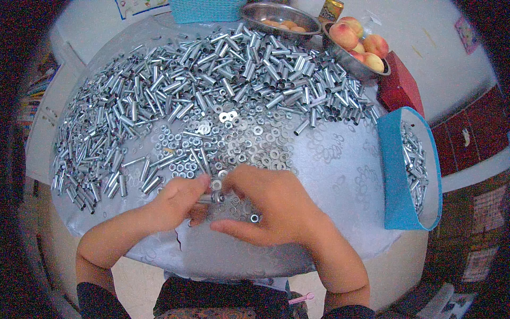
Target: The person repeatedly picks up metal bolts and washers from a large pile on a table. They insert the washers onto the bolts by hand, one at a time, and place the assembled units into a blue container on the right. The task involves continuous manual handling of small hardware components.
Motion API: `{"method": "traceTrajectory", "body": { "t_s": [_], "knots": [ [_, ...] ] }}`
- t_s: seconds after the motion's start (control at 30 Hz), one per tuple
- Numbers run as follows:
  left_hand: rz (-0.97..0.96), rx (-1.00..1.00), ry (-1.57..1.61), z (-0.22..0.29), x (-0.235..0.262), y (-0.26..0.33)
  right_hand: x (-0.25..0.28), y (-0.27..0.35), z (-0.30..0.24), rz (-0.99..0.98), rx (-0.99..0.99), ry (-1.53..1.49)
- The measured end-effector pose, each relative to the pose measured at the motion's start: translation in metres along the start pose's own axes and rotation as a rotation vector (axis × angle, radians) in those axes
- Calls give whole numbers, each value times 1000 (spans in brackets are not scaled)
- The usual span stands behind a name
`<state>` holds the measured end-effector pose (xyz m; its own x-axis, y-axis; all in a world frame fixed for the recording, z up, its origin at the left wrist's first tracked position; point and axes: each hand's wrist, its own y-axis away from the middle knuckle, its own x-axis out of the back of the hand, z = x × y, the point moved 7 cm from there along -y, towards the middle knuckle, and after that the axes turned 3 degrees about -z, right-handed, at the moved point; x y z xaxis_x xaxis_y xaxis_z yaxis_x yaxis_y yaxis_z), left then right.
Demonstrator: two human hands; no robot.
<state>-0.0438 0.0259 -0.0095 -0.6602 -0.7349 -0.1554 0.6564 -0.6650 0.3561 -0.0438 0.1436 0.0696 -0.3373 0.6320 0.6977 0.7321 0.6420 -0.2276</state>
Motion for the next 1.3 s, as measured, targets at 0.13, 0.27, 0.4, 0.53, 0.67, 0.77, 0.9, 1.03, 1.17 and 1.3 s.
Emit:
{"method": "traceTrajectory", "body": {
  "t_s": [0.13,0.27,0.4,0.53,0.67,0.77,0.9,1.03,1.17,1.3],
  "knots": [
    [33,14,32,2,-3,0,-3,2,7,-78,-29,94],
    [5,21,97,-2,1,-2,8,-2,-2,177,-41,-56],
    [8,39,53,-3,-2,1,-5,0,8,-62,-49,-34],
    [44,57,32,-2,0,0,-4,-1,4,11,21,-10],
    [34,47,5,-2,-3,1,-9,3,8,-157,2,91],
    [29,28,29,-1,-2,0,1,-2,-2,131,115,-18],
    [30,24,12,0,-2,2,-10,0,10,-161,-76,53],
    [19,51,50,-1,0,-1,-4,2,8,-58,-10,64],
    [13,31,-2,0,-5,1,2,-1,2,50,-10,-80],
    [23,43,-55,0,-4,1,-10,1,4,-93,25,52]
  ]
}}
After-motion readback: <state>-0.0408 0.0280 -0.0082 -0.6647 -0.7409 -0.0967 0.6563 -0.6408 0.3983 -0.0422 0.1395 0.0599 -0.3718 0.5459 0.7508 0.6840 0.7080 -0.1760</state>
